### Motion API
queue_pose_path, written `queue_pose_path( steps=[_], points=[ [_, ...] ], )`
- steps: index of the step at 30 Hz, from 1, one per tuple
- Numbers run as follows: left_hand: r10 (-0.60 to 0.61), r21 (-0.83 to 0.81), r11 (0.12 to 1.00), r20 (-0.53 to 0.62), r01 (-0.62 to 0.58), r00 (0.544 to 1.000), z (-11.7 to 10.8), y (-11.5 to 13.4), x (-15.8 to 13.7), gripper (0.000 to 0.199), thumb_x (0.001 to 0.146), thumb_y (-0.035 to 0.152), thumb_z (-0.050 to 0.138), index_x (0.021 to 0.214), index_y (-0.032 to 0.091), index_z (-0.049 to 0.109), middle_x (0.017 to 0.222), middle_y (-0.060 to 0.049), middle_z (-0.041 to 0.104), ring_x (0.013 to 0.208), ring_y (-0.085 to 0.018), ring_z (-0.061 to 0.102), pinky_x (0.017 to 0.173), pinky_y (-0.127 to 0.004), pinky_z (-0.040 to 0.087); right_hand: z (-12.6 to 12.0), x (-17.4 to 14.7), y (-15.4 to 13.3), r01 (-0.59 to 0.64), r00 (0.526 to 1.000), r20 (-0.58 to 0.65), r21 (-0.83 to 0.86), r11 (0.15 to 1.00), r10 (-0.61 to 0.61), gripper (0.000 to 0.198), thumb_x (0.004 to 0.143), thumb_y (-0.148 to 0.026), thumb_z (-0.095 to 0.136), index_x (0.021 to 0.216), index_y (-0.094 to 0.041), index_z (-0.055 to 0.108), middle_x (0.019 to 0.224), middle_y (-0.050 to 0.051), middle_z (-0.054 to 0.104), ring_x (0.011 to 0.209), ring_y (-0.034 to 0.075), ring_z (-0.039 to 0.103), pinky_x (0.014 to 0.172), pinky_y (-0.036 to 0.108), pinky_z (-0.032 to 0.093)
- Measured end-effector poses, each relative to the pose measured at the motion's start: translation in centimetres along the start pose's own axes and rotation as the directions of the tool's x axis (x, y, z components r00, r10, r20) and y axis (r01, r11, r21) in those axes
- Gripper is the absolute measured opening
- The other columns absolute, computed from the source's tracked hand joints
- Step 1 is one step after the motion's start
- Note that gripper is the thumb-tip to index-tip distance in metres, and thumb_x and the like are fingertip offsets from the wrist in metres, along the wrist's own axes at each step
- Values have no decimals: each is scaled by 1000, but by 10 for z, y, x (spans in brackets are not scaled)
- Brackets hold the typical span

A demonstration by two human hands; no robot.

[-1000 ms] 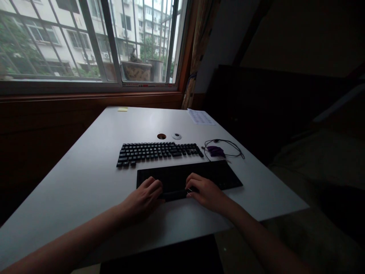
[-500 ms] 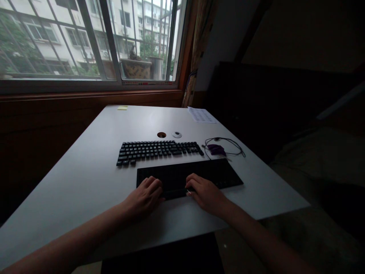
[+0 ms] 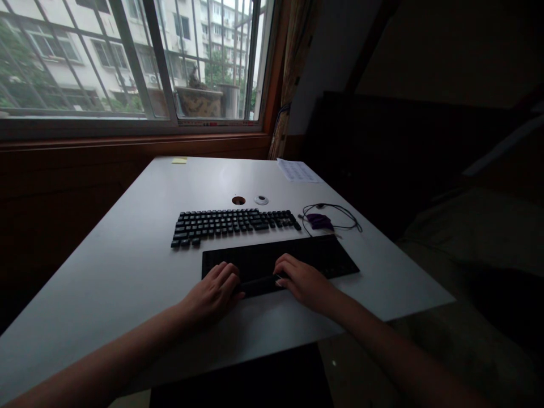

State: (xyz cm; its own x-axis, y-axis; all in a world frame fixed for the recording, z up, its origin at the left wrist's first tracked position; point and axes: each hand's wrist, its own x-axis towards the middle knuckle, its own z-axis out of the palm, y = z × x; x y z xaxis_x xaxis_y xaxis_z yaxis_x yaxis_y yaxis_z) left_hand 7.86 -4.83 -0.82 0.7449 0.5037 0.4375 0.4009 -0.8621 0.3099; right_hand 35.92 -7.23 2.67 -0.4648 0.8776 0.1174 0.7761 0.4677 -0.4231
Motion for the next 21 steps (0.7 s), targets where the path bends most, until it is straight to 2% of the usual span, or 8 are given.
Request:
queue_pose_path(
  steps=[7, 13, 18, 21],
  points=[
    [-56, -152, 988, -101, 40, 993, 2, -6, -1, 10, 96, 24, 54, 102, 17, 51, 100, -8, 56, 90, -20, 54, 77, -35, 52, -2, -6, -3, 34, 998, -59, 35, 999, -31, 11, 91, -15, 57, 99, -20, 61, 108, 6, 61, 96, 18, 62, 87, 33, 50],
    [-57, -120, 992, -72, 49, 996, 3, -5, -3, 11, 96, 27, 56, 99, 17, 53, 99, -8, 58, 89, -20, 54, 75, -35, 52, -1, -6, 6, 70, 997, -26, 64, 995, -69, 24, 84, -13, 66, 106, -21, 62, 112, 6, 60, 101, 18, 60, 90, 33, 49],
    [-18, -88, 996, -84, 10, 996, -1, -4, -2, 13, 96, 30, 56, 98, 17, 54, 95, -8, 60, 87, -20, 55, 72, -33, 52, -4, -5, 4, 75, 997, -11, 72, 995, -74, 21, 85, -11, 63, 103, -22, 64, 110, 5, 61, 98, 17, 61, 88, 32, 49],
    [6, -71, 997, -53, -10, 999, -2, -3, -2, 12, 94, 28, 58, 97, 17, 55, 96, -8, 62, 86, -20, 56, 72, -33, 53, -4, -6, 4, 87, 996, -23, 58, 995, -86, 21, 83, -11, 64, 102, -22, 63, 108, 5, 61, 97, 18, 61, 86, 31, 49]
  ],
)
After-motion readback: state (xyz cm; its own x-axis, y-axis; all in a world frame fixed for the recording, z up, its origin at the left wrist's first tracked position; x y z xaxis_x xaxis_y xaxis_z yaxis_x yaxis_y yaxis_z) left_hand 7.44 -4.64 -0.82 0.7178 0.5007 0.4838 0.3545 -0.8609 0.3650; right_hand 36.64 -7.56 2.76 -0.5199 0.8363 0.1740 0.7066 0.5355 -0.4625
